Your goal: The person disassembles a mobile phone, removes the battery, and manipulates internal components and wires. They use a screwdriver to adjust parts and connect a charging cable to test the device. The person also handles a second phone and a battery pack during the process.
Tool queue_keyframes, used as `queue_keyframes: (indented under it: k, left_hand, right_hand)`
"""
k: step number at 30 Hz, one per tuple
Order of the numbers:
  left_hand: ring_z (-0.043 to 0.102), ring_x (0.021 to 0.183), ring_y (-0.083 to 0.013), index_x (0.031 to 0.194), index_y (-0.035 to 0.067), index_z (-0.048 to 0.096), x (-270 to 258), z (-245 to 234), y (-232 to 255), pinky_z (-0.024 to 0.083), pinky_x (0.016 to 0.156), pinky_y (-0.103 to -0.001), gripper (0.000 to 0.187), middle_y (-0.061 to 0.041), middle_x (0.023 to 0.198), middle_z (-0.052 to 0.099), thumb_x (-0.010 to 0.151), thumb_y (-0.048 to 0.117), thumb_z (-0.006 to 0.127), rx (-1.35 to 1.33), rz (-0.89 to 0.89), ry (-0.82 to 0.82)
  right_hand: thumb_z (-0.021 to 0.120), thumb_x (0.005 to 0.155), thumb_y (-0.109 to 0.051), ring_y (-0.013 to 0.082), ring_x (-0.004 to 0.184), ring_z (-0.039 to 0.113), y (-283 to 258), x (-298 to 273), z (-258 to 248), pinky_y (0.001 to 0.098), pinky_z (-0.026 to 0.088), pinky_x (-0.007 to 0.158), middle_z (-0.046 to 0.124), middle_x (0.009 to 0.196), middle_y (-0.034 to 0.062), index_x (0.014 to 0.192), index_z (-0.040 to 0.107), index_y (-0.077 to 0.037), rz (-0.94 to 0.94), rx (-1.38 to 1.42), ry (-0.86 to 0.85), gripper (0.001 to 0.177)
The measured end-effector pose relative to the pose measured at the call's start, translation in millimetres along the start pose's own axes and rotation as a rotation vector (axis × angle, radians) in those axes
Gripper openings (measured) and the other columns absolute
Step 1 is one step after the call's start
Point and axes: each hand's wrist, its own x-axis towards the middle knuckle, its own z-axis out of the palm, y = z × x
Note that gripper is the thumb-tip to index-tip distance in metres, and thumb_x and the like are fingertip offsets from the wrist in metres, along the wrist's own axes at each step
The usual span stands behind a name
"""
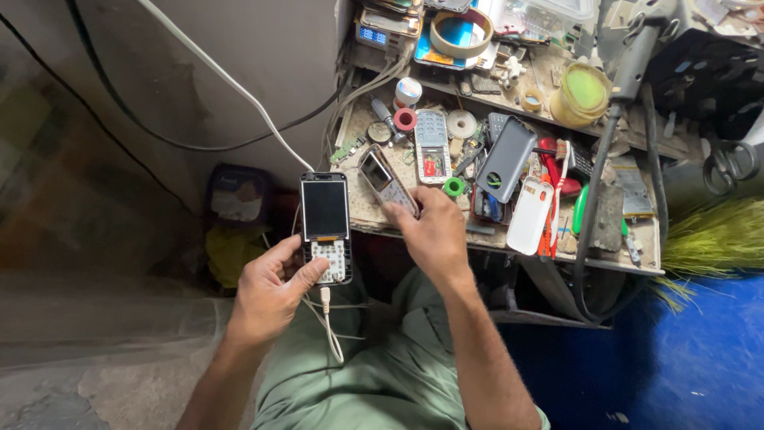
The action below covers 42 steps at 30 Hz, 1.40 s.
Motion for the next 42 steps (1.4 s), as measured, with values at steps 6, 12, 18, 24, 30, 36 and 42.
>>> queue_keyframes:
  k: [6, 12, 18, 24, 30, 36, 42]
  left_hand:
    - [0.067, 0.084, -0.0045, 0.129, -0.003, 0.066, 6, 6, -3, 0.055, 0.076, -0.021, 0.041, 0.0, 0.099, 0.076, 0.09, 0.009, 0.073, 0.023, 0.048, -0.033]
    - [0.06, 0.069, -0.0081, 0.13, -0.003, 0.058, 28, 29, 0, 0.052, 0.062, -0.025, 0.05, -0.009, 0.078, 0.069, 0.088, 0.011, 0.079, 0.37, 0.062, 0.042]
    - [0.071, 0.062, -0.0116, 0.118, -0.003, 0.05, 47, 49, 7, 0.059, 0.049, -0.027, 0.044, -0.01, 0.08, 0.072, 0.086, 0.012, 0.075, 0.199, -0.015, 0.035]
    - [0.069, 0.058, -0.0114, 0.112, -0.003, 0.053, 49, 52, 16, 0.057, 0.047, -0.027, 0.039, -0.009, 0.079, 0.072, 0.086, 0.014, 0.077, 0.36, 0.018, 0.11]
    - [0.069, 0.057, -0.0149, 0.102, -0.002, 0.059, 42, 56, 20, 0.055, 0.052, -0.03, 0.034, -0.011, 0.074, 0.07, 0.087, 0.02, 0.08, 0.609, 0.216, 0.17]
    - [0.067, 0.066, -0.0284, 0.1, 0.002, 0.064, 30, 58, 37, 0.053, 0.058, -0.042, 0.033, -0.012, 0.08, 0.067, 0.088, 0.026, 0.083, 1.031, 0.512, 0.336]
    - [0.066, 0.082, -0.0374, 0.106, 0.001, 0.063, 39, 77, 61, 0.054, 0.07, -0.046, 0.03, -0.018, 0.099, 0.065, 0.094, 0.024, 0.077, 1.041, 0.747, 0.194]
  right_hand:
    - [0.071, 0.097, -0.028, 0.0075, 0.061, 0.053, 25, 2, -12, 0.0251, 0.042, 0.053, 0.066, 0.075, -0.0003, 0.104, 0.074, 0.0, 0.147, 0.57, -0.068, 0.03]
    - [0.065, 0.103, -0.025, 0.0038, 0.056, 0.049, 50, -17, -43, 0.02, 0.036, 0.044, 0.065, 0.079, -0.0003, 0.109, 0.067, 0.001, 0.22, 1.078, -0.076, 0.027]
    - [0.06, 0.103, -0.023, 0.0126, 0.073, 0.068, 68, -57, -65, 0.0215, 0.049, 0.054, 0.072, 0.096, 0.0124, 0.122, 0.061, 0.003, 0.289, 1.222, -0.154, 0.032]
    - [0.058, 0.101, -0.018, 0.0237, 0.09, 0.075, 89, -98, -64, 0.0277, 0.058, 0.066, 0.072, 0.109, 0.0217, 0.131, 0.055, 0.006, 0.345, 1.276, -0.242, 0.038]
    - [0.057, 0.098, -0.012, 0.0311, 0.102, 0.073, 99, -128, -57, 0.0373, 0.062, 0.08, 0.067, 0.125, 0.026, 0.137, 0.048, 0.006, 0.349, 1.382, -0.272, 0.044]
    - [0.056, 0.101, -0.013, 0.0332, 0.104, 0.071, 115, -146, -49, 0.0416, 0.06, 0.085, 0.064, 0.128, 0.0283, 0.141, 0.045, 0.003, 0.375, 1.477, -0.282, 0.045]
    - [0.047, 0.104, -0.037, 0.0324, 0.102, 0.071, 138, -167, -33, 0.0436, 0.06, 0.083, 0.066, 0.125, 0.028, 0.136, 0.05, 0.004, 0.469, 1.64, -0.209, 0.051]
